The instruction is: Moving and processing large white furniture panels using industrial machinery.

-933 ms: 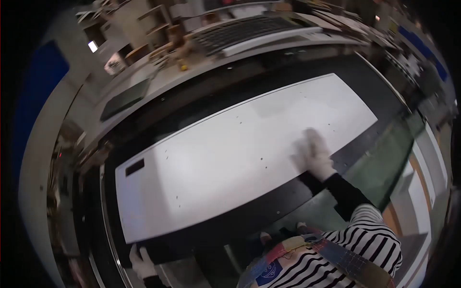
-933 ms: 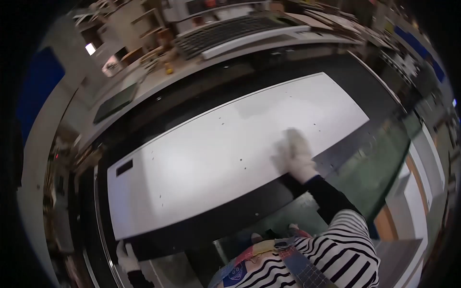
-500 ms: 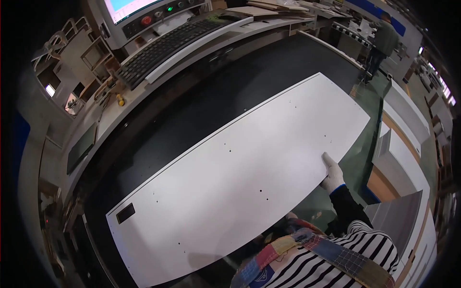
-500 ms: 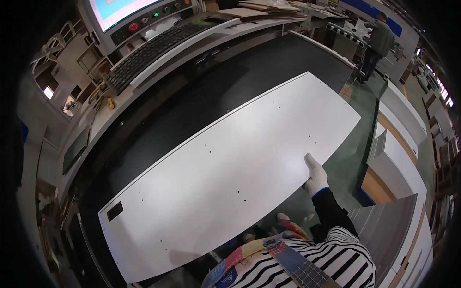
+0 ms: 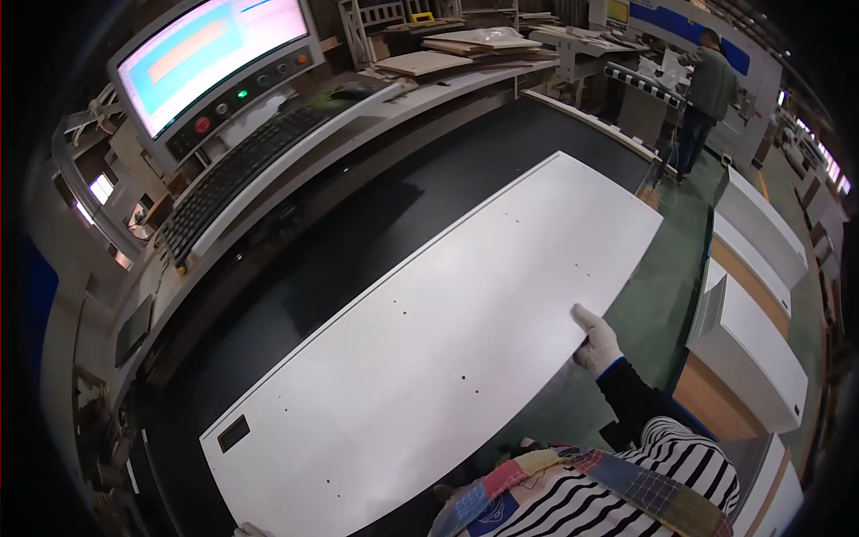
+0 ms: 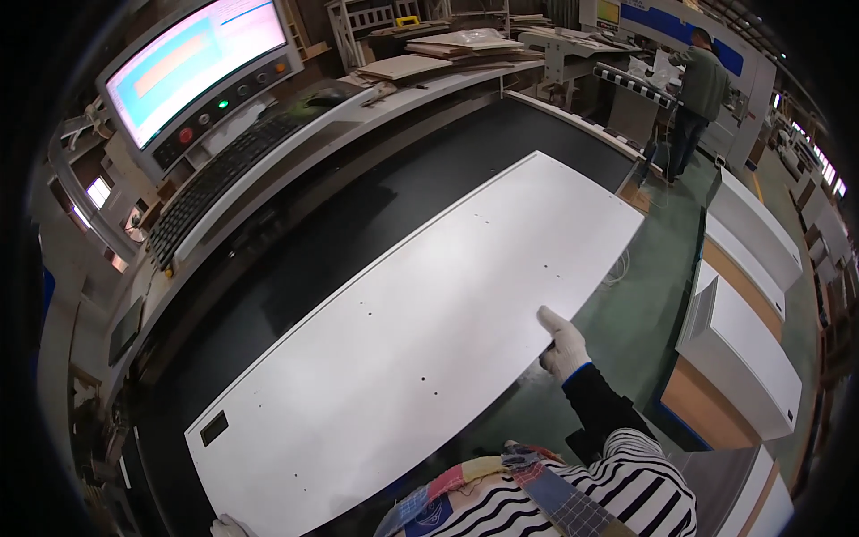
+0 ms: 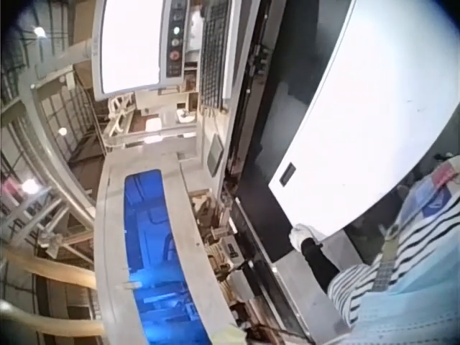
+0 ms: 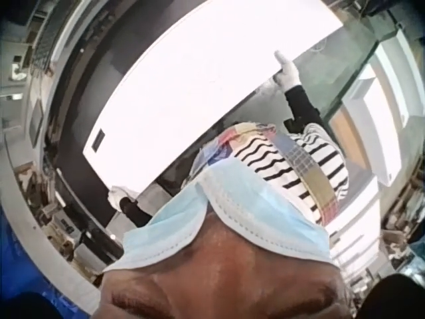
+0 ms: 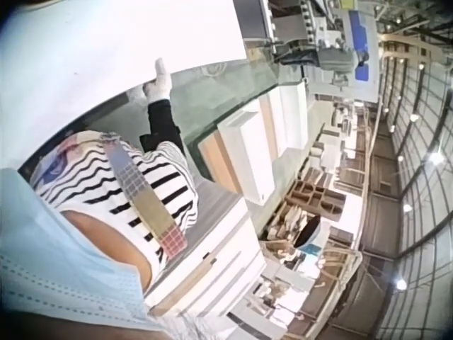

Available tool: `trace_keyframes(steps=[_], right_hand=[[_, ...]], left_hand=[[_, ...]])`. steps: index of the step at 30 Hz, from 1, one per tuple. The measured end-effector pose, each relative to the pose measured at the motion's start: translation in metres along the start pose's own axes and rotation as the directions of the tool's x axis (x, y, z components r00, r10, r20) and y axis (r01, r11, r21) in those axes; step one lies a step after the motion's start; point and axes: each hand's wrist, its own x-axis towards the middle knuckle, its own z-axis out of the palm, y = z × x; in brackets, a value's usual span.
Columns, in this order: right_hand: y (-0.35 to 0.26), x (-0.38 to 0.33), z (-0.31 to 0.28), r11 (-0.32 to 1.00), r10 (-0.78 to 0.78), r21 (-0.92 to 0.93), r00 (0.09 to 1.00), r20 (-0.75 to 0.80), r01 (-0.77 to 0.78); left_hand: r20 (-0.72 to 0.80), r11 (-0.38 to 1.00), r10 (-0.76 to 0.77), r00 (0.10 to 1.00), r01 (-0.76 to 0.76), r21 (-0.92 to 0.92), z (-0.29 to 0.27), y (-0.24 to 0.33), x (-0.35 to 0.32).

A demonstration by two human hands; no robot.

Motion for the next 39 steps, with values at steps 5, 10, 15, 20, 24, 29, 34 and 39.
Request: trace_keyframes(steps=[5, 10, 15, 20, 24, 29, 34, 39], right_hand=[[-0.058, 0.029, -0.009, 0.995, 0.079, -0.056, 0.997, -0.018, -0.08], [-0.1, 0.048, 0.001, 0.987, 0.081, -0.138, 0.997, 0.003, -0.08], [-0.139, 0.091, 0.03, 0.994, -0.041, -0.099, 0.995, 0.087, 0.05], [-0.177, 0.121, 0.061, 0.986, -0.082, -0.127, 0.977, 0.197, 0.109], [-0.18, 0.156, 0.073, 0.969, -0.021, -0.244, 0.996, 0.086, 0.041], [-0.247, 0.264, 0.076, 0.977, 0.012, -0.214, 0.998, 0.068, 0.002], [-0.328, 0.376, 0.087, 0.996, 0.035, -0.089, 0.995, 0.097, -0.027], [-0.389, 0.476, 0.097, 0.999, 0.046, -0.007, 0.975, 0.219, -0.045]], left_hand=[[0.1, 0.972, -0.21, 0.973, 0.219, -0.09, -0.004, 0.005, -0.059], [0.214, 0.908, -0.351, 0.911, 0.387, -0.158, 0.007, 0.015, -0.078], [0.222, 0.815, -0.522, 0.824, 0.558, -0.155, 0.026, 0.039, -0.102], [0.269, 0.782, -0.418, 0.868, 0.494, -0.381, 0.016, 0.109, -0.142], [0.235, 0.794, -0.345, 0.909, 0.416, -0.443, -0.011, 0.201, -0.172], [0.16, 0.775, -0.315, 0.935, 0.351, -0.526, -0.04, 0.323, -0.21], [0.244, 0.686, -0.271, 0.931, 0.365, -0.629, -0.058, 0.46, -0.257], [0.205, 0.673, -0.217, 0.954, 0.299, -0.677, -0.083, 0.565, -0.306]])
